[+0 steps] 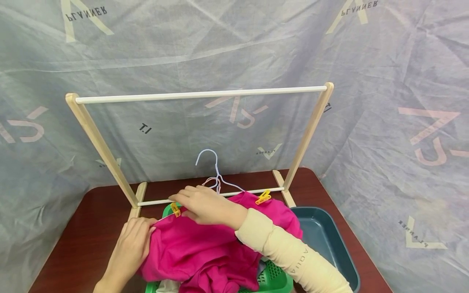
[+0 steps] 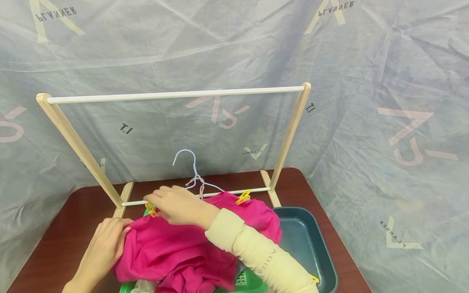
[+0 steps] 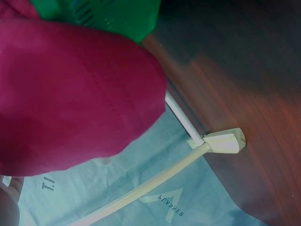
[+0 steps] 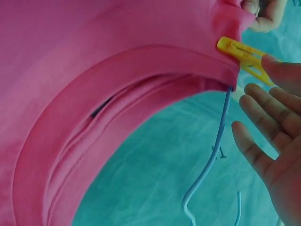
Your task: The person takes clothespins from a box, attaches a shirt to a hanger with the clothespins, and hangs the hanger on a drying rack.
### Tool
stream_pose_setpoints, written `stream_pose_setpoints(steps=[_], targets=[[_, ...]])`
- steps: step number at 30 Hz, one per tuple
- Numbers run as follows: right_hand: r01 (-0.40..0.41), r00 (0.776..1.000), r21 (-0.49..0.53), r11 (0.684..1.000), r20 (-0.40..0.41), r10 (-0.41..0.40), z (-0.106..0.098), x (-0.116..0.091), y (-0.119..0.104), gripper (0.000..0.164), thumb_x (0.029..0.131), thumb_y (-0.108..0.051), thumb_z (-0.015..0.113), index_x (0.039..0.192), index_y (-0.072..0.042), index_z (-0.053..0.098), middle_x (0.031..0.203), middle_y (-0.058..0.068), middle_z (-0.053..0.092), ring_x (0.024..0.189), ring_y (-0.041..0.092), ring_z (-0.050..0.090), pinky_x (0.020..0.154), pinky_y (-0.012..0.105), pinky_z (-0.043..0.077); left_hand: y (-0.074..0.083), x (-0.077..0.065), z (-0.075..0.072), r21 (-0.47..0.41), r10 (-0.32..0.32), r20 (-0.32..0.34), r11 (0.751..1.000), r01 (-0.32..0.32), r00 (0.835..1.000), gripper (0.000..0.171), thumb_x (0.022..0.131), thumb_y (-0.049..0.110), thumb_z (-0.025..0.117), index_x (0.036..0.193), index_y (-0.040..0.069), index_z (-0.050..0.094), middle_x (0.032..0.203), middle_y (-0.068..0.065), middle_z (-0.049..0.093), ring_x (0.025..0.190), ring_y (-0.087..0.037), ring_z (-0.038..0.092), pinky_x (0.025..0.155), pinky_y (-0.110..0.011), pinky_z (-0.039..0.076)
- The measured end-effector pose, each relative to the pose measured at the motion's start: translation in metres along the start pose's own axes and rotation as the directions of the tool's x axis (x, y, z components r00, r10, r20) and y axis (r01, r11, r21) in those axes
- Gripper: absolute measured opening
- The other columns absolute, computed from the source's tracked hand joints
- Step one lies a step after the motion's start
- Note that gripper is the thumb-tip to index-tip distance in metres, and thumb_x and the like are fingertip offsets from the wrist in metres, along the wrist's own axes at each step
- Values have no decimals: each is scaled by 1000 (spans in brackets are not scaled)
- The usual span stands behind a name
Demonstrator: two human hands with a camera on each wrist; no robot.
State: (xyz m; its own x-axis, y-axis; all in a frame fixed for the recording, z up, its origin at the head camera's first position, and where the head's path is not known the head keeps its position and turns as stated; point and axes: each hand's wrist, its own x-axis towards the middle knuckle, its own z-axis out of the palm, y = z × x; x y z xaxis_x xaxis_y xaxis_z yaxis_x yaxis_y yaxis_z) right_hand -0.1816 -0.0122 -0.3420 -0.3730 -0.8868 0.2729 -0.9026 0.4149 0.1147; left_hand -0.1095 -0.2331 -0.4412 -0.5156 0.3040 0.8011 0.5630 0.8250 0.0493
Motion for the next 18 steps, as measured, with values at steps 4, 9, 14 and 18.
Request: stream_pose_setpoints(steps=[4,9,14,18], targets=[[-12,1000,18,1000,-16,13,-4,-8,8,42,85,-28,61,124,-16,50,111,-8,59,103,7,54,87,22,45,-1,-1,0,-3,-4,3,1000,4,1000,39,99,26,33,92,-2,59,84,-9,56,82,-26,48,75,-33,30],[-29,997,26,999,-66,31,-15,-22,20,39,84,-25,62,121,-16,52,110,-7,60,101,8,55,84,24,46,-1,0,-1,-3,-4,2,1000,4,1000,39,99,26,34,92,-2,60,83,-10,56,82,-26,48,75,-33,30],[-43,986,45,998,-160,50,-22,-41,37,35,81,-18,65,115,-13,56,104,-4,62,94,10,56,79,25,46,-1,0,-1,-2,-4,4,1000,4,1000,39,99,27,34,92,-2,60,83,-10,56,81,-26,48,74,-33,30],[-76,974,59,995,-211,87,-29,-60,51,32,82,-15,64,112,-12,57,101,-3,63,90,11,56,77,26,45,-1,-1,-1,-3,-5,5,1000,5,1000,39,99,27,34,92,-1,60,83,-9,56,81,-25,47,74,-32,30]])
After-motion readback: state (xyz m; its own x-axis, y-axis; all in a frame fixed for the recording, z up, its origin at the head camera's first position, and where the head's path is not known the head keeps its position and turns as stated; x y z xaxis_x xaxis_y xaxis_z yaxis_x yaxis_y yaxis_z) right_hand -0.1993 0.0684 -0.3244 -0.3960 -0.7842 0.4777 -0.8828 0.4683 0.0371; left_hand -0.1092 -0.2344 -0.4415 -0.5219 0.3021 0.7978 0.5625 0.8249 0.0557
